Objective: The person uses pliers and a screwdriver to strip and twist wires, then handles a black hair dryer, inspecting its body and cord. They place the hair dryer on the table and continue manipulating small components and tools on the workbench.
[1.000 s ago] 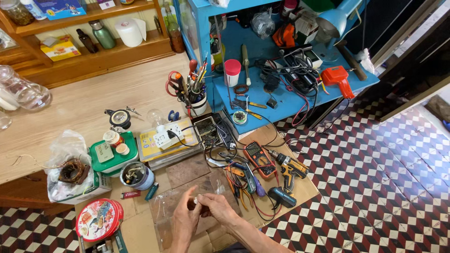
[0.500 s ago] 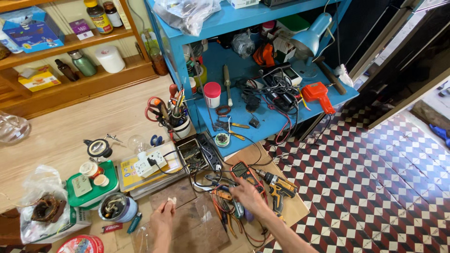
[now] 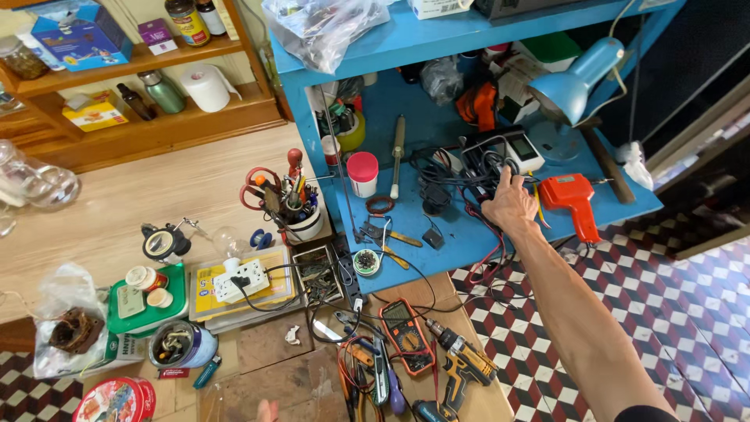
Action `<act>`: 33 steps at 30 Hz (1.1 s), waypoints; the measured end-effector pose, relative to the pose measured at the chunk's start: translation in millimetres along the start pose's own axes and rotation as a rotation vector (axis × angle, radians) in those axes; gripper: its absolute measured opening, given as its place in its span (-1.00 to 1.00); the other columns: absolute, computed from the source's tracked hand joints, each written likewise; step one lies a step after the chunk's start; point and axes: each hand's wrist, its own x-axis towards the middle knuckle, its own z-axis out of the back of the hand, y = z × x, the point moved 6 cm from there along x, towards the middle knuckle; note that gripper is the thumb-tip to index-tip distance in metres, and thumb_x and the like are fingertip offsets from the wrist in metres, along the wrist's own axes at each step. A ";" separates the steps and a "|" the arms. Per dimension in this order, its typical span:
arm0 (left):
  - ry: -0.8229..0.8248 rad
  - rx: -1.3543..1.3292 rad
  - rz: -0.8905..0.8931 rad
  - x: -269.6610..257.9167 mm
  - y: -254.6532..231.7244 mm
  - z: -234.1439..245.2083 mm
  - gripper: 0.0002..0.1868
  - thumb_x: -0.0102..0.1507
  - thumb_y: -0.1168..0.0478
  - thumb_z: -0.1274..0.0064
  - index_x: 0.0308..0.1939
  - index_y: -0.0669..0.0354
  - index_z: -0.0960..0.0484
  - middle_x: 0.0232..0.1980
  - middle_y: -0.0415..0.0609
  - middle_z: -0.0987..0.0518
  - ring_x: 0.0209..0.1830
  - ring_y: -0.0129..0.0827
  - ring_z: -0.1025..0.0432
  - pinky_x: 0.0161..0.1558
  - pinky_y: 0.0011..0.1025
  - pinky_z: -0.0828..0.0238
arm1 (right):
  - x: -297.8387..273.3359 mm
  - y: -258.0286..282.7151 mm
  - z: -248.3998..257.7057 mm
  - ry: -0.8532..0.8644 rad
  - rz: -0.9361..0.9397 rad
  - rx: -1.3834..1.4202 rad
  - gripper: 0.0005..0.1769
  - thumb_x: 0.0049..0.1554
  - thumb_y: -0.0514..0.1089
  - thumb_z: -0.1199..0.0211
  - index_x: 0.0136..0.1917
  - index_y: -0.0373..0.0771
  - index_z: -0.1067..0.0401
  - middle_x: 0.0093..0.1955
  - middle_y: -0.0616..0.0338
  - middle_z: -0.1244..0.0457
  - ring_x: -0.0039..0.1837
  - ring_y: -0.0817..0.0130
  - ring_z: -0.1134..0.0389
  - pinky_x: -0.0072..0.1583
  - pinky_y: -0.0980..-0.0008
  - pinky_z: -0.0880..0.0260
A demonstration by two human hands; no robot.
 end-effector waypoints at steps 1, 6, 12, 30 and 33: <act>-0.009 0.004 0.019 -2.4 0.3 1.6 -0.27 0.31 -0.16 0.08 0.44 0.21 -0.39 0.13 0.27 -0.60 -0.19 -0.09 -0.57 -0.10 -0.15 -0.46 | 7.3 1.2 -5.5 0.026 -0.015 -0.005 0.15 -0.11 -0.05 -0.38 0.63 -0.30 0.09 0.45 -0.31 -0.08 0.30 -0.28 -0.29 0.24 -0.13 -0.30; -0.044 0.008 0.075 -15.1 17.1 10.4 -0.24 0.31 -0.20 0.12 0.45 0.22 -0.36 0.23 0.24 -0.53 -0.08 -0.08 -0.54 0.00 -0.14 -0.41 | 11.9 -2.2 -10.5 -0.124 0.110 0.006 0.01 -0.08 -0.07 -0.39 0.57 -0.28 -0.08 0.40 -0.19 -0.17 0.26 -0.18 -0.34 0.25 -0.12 -0.23; -0.008 -0.049 0.060 -9.2 29.9 -1.1 -0.19 0.32 -0.26 0.17 0.47 0.23 -0.33 0.35 0.21 -0.45 0.05 -0.07 -0.50 0.13 -0.12 -0.35 | -17.0 6.6 24.9 -0.342 0.282 0.144 -0.08 -0.05 -0.16 -0.35 0.54 -0.41 -0.16 0.31 -0.18 -0.23 0.25 -0.11 -0.31 0.23 -0.02 -0.20; 0.252 0.013 -0.321 -175.9 -129.4 -89.1 -0.24 0.31 -0.28 0.21 0.46 0.06 -0.39 0.40 -0.01 -0.50 0.18 -0.28 -0.51 0.29 -0.25 -0.37 | -154.9 27.8 88.8 -0.534 0.395 0.389 -0.07 0.00 -0.31 -0.28 0.61 -0.36 -0.08 0.39 -0.19 -0.16 0.27 -0.09 -0.23 0.29 0.01 -0.22; 0.398 0.264 -0.428 -208.4 -151.8 -149.4 -0.26 0.34 -0.27 0.18 0.50 0.01 -0.32 0.23 0.06 -0.66 0.23 -0.44 -0.47 0.33 -0.34 -0.28 | -154.2 39.0 57.6 -0.534 0.370 0.423 -0.08 0.00 -0.32 -0.27 0.60 -0.38 -0.08 0.36 -0.18 -0.16 0.31 -0.10 -0.24 0.29 0.00 -0.23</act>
